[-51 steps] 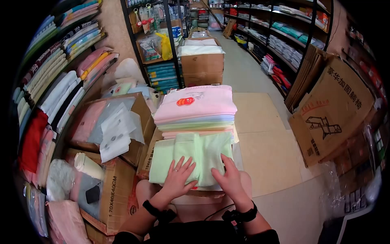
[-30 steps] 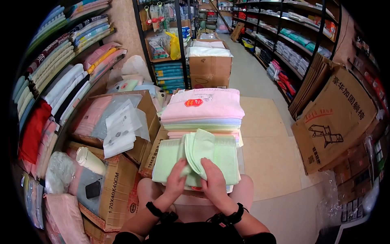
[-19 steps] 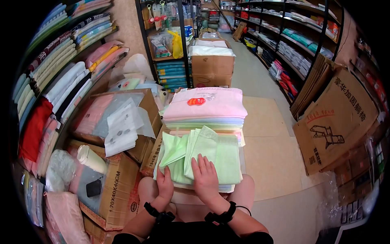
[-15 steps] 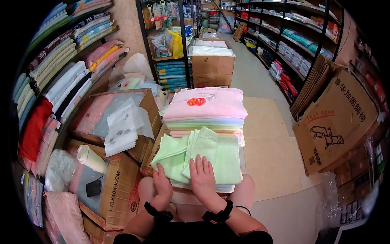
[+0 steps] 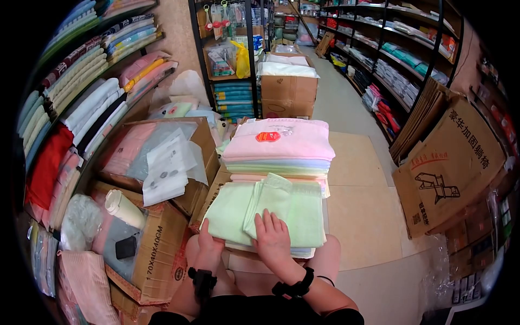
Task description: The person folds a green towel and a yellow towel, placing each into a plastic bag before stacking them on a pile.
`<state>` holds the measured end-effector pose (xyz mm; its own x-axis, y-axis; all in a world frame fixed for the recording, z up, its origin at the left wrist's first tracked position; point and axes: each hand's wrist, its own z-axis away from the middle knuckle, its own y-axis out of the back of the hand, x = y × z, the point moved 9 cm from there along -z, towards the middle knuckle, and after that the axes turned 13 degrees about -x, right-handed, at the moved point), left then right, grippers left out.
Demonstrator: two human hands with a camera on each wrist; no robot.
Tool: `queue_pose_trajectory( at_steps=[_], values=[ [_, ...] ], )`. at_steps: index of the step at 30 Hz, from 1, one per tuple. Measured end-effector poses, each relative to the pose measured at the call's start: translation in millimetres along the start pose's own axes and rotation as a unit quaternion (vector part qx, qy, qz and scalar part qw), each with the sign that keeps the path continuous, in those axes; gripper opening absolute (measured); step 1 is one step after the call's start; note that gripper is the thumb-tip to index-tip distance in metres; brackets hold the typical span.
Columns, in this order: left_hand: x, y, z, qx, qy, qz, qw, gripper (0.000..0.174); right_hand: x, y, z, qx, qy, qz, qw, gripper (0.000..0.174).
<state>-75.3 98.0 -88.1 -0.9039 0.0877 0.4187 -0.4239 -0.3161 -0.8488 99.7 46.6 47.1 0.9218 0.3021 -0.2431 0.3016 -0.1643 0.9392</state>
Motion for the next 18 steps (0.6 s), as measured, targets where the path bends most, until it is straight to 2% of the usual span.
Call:
queue_pose_trajectory(
  at_steps=[2, 4, 6, 7, 8, 9, 10, 11, 12, 13, 14, 15, 16, 17, 18],
  values=[
    [5.4, -7.1, 3.1, -0.021, -0.012, -0.044, 0.999, 0.033, -2.2, -0.5, 0.8, 0.002, -0.002, 0.003, 1.000, 0.069],
    [9.6, -12.3, 6.9, -0.042, -0.026, -0.087, 0.995, 0.031, -6.0, -8.0, 0.7, -0.014, -0.001, 0.064, 0.998, 0.068],
    [23.4, -33.4, 14.6, -0.103, -0.092, -0.289, 0.947, 0.029, -9.2, -16.8, 0.5, -0.013, 0.015, 0.077, 0.997, 0.068],
    [24.4, -37.4, 19.6, -0.103, -0.093, -0.289, 0.947, 0.029, -12.5, -18.3, 0.2, -0.012, 0.030, 0.090, 0.995, 0.068],
    [25.3, -58.9, 29.5, -0.171, -0.121, -0.411, 0.888, 0.030, -11.0, -18.6, 1.4, -0.013, 0.030, 0.090, 0.995, 0.068],
    [21.6, -80.7, 38.6, -0.235, -0.147, -0.523, 0.806, 0.032, -10.1, -19.7, 1.2, -0.029, 0.039, 0.056, 0.997, 0.066],
    [20.2, -83.6, 37.8, -0.236, -0.148, -0.524, 0.805, 0.032, -10.6, -18.0, 0.6, -0.046, 0.047, 0.021, 0.998, 0.065],
    [11.8, -109.2, 52.6, -0.324, -0.228, -0.619, 0.678, 0.037, -8.4, -14.2, 2.6, -0.046, 0.047, 0.022, 0.998, 0.065],
    [-2.1, -127.6, 70.8, -0.400, -0.301, -0.690, 0.523, 0.044, -9.9, -14.7, 4.1, -0.072, 0.079, 0.002, 0.994, 0.058],
    [-2.3, -130.0, 71.0, -0.399, -0.303, -0.689, 0.523, 0.044, -10.1, -13.9, 5.9, -0.099, 0.112, -0.017, 0.989, 0.052],
    [-16.1, -132.9, 75.3, -0.438, -0.278, -0.722, 0.456, 0.048, -3.5, -7.4, 6.0, -0.099, 0.113, -0.015, 0.989, 0.052],
    [-29.3, -133.3, 79.4, -0.473, -0.252, -0.750, 0.386, 0.052, 5.4, -5.5, 5.5, -0.139, 0.122, -0.118, 0.976, 0.045],
    [-27.1, -135.7, 81.2, -0.472, -0.253, -0.750, 0.387, 0.052, 10.8, -4.2, 7.8, -0.180, 0.128, -0.221, 0.950, 0.038],
    [-29.7, -135.6, 81.6, -0.470, -0.236, -0.771, 0.359, 0.053, 23.7, 16.0, 9.8, -0.111, 0.086, -0.289, 0.947, 0.031],
    [-33.3, -134.1, 81.9, -0.469, -0.216, -0.790, 0.330, 0.055, 29.7, 18.0, 9.5, -0.112, 0.085, -0.289, 0.947, 0.031]
  ],
)
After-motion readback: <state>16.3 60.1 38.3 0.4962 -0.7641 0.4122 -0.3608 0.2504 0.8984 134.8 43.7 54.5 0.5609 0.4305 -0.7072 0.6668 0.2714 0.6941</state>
